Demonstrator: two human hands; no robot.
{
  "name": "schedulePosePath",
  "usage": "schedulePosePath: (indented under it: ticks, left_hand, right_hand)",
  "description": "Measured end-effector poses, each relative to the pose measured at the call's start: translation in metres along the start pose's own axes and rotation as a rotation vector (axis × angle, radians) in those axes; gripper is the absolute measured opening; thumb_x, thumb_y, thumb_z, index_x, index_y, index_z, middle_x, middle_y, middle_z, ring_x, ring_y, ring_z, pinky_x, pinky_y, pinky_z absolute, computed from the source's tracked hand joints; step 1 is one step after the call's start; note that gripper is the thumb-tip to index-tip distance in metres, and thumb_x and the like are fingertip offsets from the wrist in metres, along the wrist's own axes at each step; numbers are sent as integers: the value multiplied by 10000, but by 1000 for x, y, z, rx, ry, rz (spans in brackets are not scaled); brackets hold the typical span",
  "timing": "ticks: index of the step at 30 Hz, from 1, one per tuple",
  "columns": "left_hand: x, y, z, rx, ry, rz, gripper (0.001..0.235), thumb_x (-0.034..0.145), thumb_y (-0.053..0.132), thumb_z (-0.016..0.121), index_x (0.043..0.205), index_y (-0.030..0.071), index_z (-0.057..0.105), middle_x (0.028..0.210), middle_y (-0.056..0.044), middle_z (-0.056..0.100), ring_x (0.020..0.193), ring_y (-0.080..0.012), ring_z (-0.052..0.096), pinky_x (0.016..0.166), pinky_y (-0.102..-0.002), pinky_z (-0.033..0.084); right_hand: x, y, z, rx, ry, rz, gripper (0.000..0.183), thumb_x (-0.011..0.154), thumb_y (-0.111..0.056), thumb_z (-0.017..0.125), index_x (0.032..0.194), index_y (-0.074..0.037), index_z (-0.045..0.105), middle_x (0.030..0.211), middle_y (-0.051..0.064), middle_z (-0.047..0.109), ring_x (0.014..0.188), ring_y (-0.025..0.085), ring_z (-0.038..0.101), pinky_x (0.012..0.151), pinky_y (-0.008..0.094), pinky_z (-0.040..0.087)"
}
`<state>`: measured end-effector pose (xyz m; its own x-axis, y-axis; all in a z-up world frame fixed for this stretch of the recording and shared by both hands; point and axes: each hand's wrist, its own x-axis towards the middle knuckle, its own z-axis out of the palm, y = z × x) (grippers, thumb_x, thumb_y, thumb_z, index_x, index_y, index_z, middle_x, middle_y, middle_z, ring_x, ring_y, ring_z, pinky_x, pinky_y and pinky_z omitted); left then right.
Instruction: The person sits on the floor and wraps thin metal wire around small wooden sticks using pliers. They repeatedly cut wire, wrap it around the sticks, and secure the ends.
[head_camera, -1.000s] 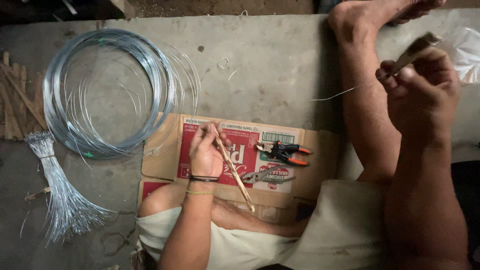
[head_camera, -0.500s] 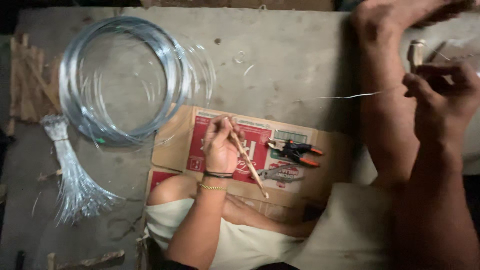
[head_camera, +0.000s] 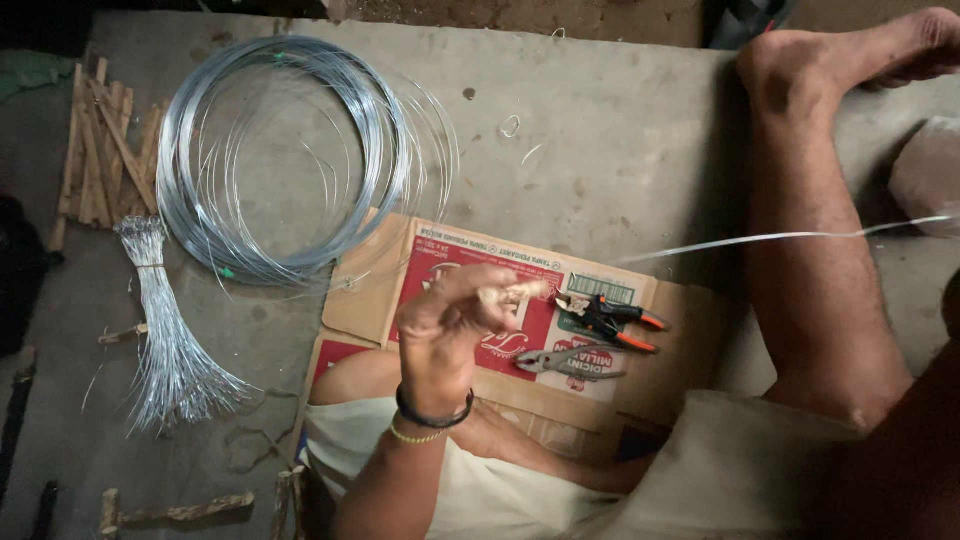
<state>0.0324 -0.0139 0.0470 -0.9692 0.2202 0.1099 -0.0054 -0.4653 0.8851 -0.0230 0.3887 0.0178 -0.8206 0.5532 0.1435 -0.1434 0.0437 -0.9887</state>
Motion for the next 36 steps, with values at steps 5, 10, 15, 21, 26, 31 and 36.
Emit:
schedulePosePath:
  ticks: [5, 10, 15, 21, 26, 31, 36]
  left_hand:
    - [2, 14, 10, 34, -145, 49, 220, 982, -44, 689, 1200, -13, 697, 1248, -137, 680, 1076, -170, 711, 946, -296, 611]
    - [8, -10, 1, 159, -10, -48, 116, 949, -89, 711, 1055, -42, 717, 1190, -149, 692, 1016, -185, 721, 861, -305, 635]
    - [21, -45, -8, 94, 9, -52, 381, 912, -153, 707, 1169, 17, 483, 1226, -104, 610, 1064, -171, 681, 897, -301, 605]
    - [22, -63, -12, 222, 22, -180, 891, 823, -161, 712, 1480, 96, 169, 1164, -136, 629, 988, -182, 680, 840, -315, 605]
    - [20, -68, -12, 218, -146, -387, 1050, 823, -111, 730, 1609, 143, 83, 1148, -140, 661, 998, -188, 694, 896, -318, 606]
    - [17, -79, -6, 130, -255, -546, 1018, 772, -122, 759, 1593, 87, 196, 1125, -158, 659, 961, -198, 682, 873, -346, 601]
    - [10, -85, 4, -211, -101, -717, 936, 758, -138, 729, 1552, 72, 281, 1142, -163, 657, 974, -229, 691, 864, -373, 606]
  right_hand:
    - [2, 14, -19, 42, 30, 4, 207, 1017, 166, 738, 1075, 42, 582, 995, 162, 663, 838, 235, 690, 720, 313, 540]
    - [-6, 16, -53, 148, 72, -24, 211, 1031, 184, 727, 1084, 52, 571, 1003, 177, 655, 838, 257, 686, 717, 327, 533]
    - [-31, 0, -99, 244, 143, -65, 216, 1044, 202, 716, 1094, 61, 560, 1010, 192, 646, 838, 278, 683, 713, 341, 526]
    - [-31, 9, -119, 148, 113, -131, 175, 1074, 191, 693, 1100, 80, 560, 1026, 214, 642, 858, 289, 685, 739, 350, 531]
    - [-26, 24, -128, 138, 124, -80, 181, 1074, 159, 694, 1139, 84, 542, 1075, 222, 643, 903, 291, 680, 786, 346, 531]
    - [-19, 34, -124, -16, 147, -41, 233, 1066, 74, 715, 1249, 14, 584, 1114, 180, 719, 989, 247, 773, 839, 325, 624]
    - [-8, 39, -121, -218, 55, 34, 176, 1031, 41, 740, 1186, 66, 662, 1083, 165, 733, 924, 231, 758, 845, 333, 630]
